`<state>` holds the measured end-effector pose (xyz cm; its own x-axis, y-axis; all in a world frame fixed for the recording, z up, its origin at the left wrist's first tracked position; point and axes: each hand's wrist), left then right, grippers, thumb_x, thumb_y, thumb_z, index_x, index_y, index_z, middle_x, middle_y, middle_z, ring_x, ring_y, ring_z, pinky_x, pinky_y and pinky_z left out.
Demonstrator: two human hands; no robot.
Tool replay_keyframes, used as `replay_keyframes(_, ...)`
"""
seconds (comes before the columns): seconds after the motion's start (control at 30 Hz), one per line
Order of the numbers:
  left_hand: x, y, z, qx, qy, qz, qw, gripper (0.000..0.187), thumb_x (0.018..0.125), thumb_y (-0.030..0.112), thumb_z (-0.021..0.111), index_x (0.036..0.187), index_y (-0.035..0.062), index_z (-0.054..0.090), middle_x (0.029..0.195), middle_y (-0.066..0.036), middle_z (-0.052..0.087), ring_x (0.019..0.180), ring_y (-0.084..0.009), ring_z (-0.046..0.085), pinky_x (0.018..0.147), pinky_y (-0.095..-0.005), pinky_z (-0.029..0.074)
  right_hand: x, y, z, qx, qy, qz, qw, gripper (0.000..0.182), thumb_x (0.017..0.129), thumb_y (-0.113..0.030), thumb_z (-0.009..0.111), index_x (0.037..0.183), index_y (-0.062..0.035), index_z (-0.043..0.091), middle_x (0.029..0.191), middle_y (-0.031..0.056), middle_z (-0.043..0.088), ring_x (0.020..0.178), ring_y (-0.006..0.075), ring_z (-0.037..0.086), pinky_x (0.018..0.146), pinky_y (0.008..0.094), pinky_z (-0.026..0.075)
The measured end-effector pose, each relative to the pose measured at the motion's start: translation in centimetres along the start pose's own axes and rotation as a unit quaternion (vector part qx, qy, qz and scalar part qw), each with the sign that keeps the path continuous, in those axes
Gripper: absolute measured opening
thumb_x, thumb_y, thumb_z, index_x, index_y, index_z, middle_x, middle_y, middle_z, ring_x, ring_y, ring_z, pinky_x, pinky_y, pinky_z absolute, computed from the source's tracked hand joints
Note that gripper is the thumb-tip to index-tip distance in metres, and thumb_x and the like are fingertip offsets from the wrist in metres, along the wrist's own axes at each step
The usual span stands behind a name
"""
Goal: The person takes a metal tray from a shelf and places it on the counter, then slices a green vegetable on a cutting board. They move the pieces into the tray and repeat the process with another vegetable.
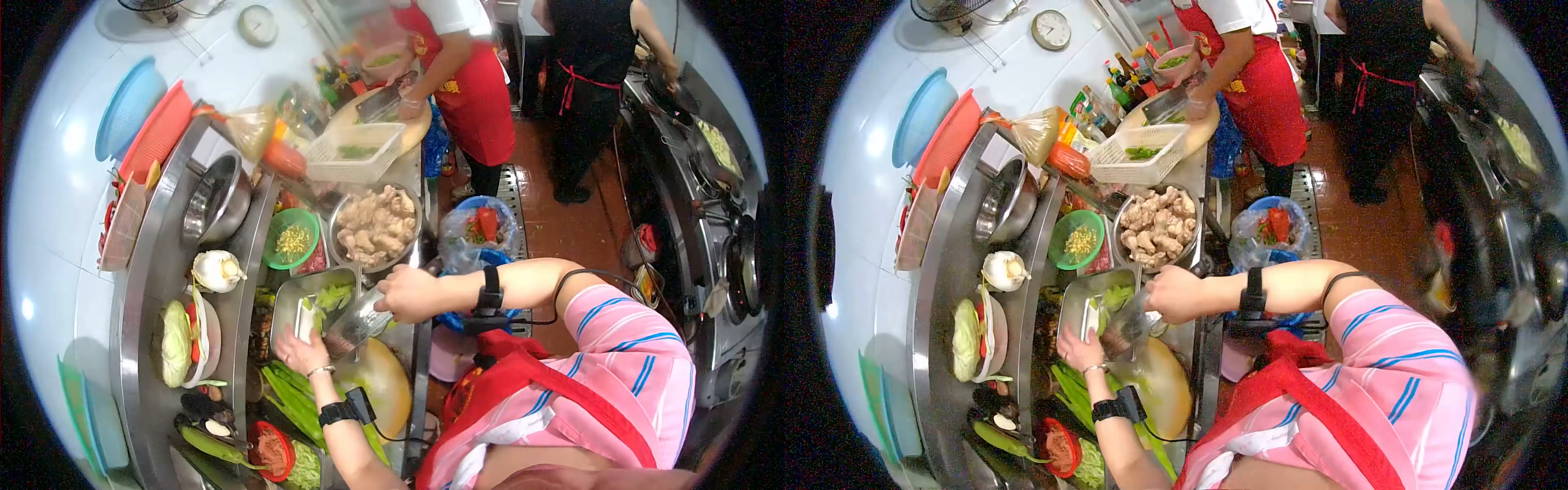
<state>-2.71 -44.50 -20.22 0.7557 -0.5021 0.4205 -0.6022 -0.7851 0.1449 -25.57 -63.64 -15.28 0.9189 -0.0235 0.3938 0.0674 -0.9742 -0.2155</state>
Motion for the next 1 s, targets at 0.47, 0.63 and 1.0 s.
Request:
replay_keyframes(0.47, -10.4, 7.4, 6.6, -0.153, -0.277, 0.170, 0.933, 0.030, 0.080, 0.011, 0.048, 0.108, 0.0044, 0.054, 0.108, -0.017, 0.056, 0.097, -0.0325, 0.055, 0.083, -0.0400, 0.045, -7.3, 5.5, -6.0, 0.073, 0.085, 0.254, 0.961, 0.034, 0.061, -0.020, 0.072, 0.092, -0.0100, 0.064, 0.076, 0.0101, 0.056, 0.073, 0.0286, 0.057, 0.062, 0.0383, 0.044)
replay_keyframes(0.63, -10.1, 9.1, 11.4, 0.017, -0.372, 0.178, 0.911, 0.034, 0.084, 0.013, 0.034, 0.115, 0.0147, 0.049, 0.113, -0.014, 0.051, 0.100, -0.0318, 0.053, 0.081, -0.0436, 0.045, -10.6, 5.4, -5.7, 0.072, 0.123, 0.267, 0.953, 0.032, 0.064, -0.026, 0.070, 0.093, -0.0122, 0.064, 0.079, 0.0092, 0.059, 0.075, 0.0275, 0.058, 0.066, 0.0368, 0.046)
replay_keyframes(1.0, -9.4, 11.7, 7.2, -0.049, -0.271, 0.202, 0.940, 0.018, 0.078, 0.017, 0.055, 0.093, 0.0073, 0.057, 0.093, -0.014, 0.057, 0.085, -0.0323, 0.057, 0.072, -0.0419, 0.047, -13.5, 4.6, -6.5, 0.103, 0.114, 0.348, 0.925, 0.033, 0.064, -0.025, 0.072, 0.093, -0.0117, 0.064, 0.082, 0.0082, 0.059, 0.079, 0.0261, 0.058, 0.069, 0.0357, 0.046)
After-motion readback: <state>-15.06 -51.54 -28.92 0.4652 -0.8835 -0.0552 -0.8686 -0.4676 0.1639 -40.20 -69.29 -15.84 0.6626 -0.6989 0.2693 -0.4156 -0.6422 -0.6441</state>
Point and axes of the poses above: each hand's wrist, its own x-axis towards the middle knuckle, its own z-axis out of the palm, y = z × x
